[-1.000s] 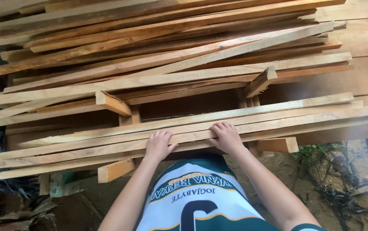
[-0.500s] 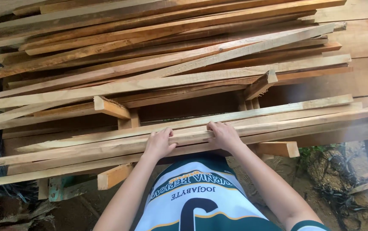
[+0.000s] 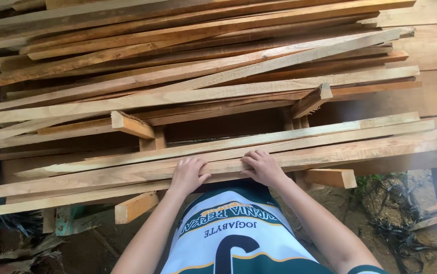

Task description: Organizing and sorting through a large stack of long wooden planks.

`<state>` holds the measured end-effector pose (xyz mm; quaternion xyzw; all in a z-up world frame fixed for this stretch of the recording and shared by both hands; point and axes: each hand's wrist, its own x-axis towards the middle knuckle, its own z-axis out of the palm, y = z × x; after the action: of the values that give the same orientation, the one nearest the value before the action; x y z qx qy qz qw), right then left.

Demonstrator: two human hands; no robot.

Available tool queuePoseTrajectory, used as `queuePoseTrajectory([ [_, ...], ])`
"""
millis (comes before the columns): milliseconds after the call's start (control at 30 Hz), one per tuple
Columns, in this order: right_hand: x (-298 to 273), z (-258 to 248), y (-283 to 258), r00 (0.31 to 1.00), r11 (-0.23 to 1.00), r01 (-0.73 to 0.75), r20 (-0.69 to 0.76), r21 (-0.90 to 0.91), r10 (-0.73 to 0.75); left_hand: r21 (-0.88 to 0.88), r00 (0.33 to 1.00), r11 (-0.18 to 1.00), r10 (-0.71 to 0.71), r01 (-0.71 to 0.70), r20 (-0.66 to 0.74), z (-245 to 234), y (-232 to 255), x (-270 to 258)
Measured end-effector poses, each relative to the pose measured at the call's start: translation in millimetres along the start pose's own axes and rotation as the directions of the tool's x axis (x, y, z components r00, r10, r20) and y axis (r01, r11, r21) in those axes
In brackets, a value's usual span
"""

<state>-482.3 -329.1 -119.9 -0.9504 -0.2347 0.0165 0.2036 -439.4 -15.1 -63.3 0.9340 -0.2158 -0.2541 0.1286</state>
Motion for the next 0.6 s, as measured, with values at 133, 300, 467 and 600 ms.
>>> queuePoseTrajectory([
  [133,6,-16,-7,1.0,1.0,-0.005,0.002,0.006,0.005,0.008,0.999,1.0,0.017,-0.017,-0.041,-4,2,0],
  [300,10,-20,-9,0.998,0.999,-0.044,0.053,-0.003,0.045,0.011,0.998,1.0,-0.013,0.014,-0.058,12,-7,5],
  [467,22,-29,-11,0.98,0.995,-0.1,0.177,0.015,0.096,-0.023,0.998,0.998,-0.055,0.055,-0.041,8,2,16],
  [600,25,-27,-10,0.952,0.996,-0.085,0.294,-0.021,0.087,0.019,1.0,1.0,-0.015,0.015,-0.022,1,15,21],
])
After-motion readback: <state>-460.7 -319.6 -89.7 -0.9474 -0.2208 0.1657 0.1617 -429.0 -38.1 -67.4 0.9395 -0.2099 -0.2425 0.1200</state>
